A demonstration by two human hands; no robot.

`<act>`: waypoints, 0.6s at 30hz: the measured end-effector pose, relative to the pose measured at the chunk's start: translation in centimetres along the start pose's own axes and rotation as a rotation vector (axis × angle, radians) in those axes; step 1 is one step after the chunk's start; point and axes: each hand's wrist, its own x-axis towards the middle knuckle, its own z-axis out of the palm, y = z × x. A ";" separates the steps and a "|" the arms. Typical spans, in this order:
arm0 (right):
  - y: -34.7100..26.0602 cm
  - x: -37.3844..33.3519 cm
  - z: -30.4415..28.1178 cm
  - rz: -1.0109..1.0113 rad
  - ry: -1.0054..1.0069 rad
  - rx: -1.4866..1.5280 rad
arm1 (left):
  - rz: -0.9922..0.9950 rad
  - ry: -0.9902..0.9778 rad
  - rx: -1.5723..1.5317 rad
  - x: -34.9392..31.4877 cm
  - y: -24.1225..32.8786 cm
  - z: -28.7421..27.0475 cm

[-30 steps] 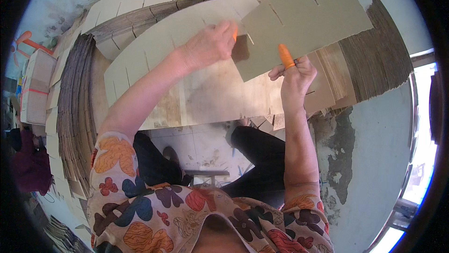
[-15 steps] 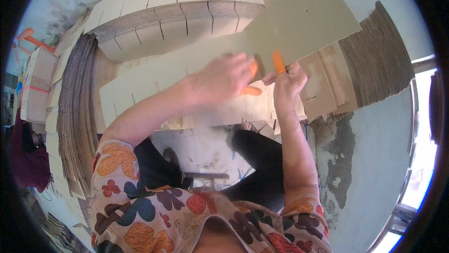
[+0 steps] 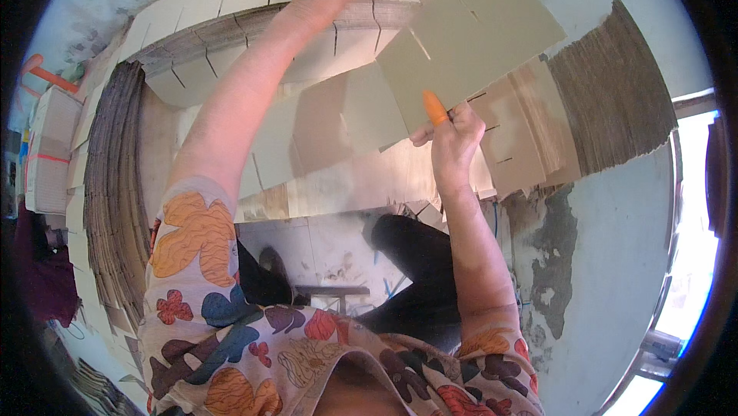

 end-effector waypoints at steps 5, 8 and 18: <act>0.3 0.0 -0.2 -0.020 -0.017 -0.029 | 0.136 0.276 -0.048 -0.7 -0.7 -0.1; 0.1 -0.1 0.0 -0.042 -0.011 -0.038 | 0.306 0.359 0.016 -1.6 0.6 -1.4; 1.3 0.5 -0.8 -0.023 -0.016 -0.165 | 0.590 0.289 -0.026 -7.0 7.2 -7.0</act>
